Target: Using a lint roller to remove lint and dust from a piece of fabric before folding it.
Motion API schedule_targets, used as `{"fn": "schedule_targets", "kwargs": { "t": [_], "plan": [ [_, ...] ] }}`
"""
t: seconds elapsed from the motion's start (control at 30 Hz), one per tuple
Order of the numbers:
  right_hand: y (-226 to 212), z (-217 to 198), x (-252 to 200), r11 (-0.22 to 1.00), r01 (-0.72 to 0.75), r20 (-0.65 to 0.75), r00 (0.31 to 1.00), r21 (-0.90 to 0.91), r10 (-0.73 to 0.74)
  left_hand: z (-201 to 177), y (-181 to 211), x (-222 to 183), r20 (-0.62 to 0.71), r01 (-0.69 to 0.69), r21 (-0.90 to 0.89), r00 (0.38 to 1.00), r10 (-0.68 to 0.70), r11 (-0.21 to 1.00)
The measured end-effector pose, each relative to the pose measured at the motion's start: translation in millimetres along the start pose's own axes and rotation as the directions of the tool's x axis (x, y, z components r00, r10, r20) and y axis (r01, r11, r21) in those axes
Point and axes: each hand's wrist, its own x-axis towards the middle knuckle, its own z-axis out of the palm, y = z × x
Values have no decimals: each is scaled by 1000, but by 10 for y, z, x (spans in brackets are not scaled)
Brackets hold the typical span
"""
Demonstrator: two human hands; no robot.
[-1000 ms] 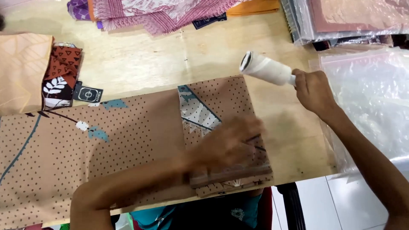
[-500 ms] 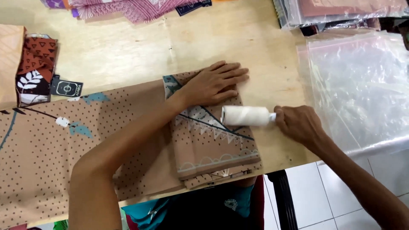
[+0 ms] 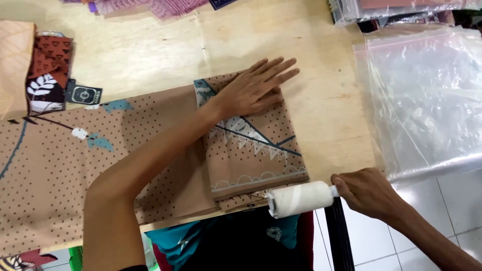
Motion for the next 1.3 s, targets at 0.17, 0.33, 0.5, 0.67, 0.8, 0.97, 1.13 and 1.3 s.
{"fn": "schedule_targets", "kwargs": {
  "t": [0.17,0.33,0.5,0.67,0.8,0.97,1.13,1.3],
  "plan": [
    [362,44,133,779,49,-235,964,625,128,-26,-224,-271,-291,263,170,934,-206,950],
    [27,-709,901,801,24,-409,869,599,279,-604,107,-820,-169,591,175,806,-567,788],
    [-107,-963,1892,757,182,-574,765,628,293,-465,-103,-1083,-178,662,85,745,-643,744],
    [-282,-1117,2367,770,314,-634,759,555,147,-614,93,-1008,-219,636,-168,721,-658,753],
    [-155,-995,2443,797,316,-625,775,514,96,-599,28,-1062,-249,582,-275,726,-641,766],
    [41,-868,2485,720,365,-603,792,590,92,-714,95,-1034,-254,391,-417,817,-518,820],
    [249,-872,2382,673,377,-574,814,636,86,-736,278,-989,-225,143,-210,956,-190,967],
    [235,-909,2252,631,441,-587,809,638,27,-521,463,-918,-209,-76,-91,976,55,993]
  ]
}}
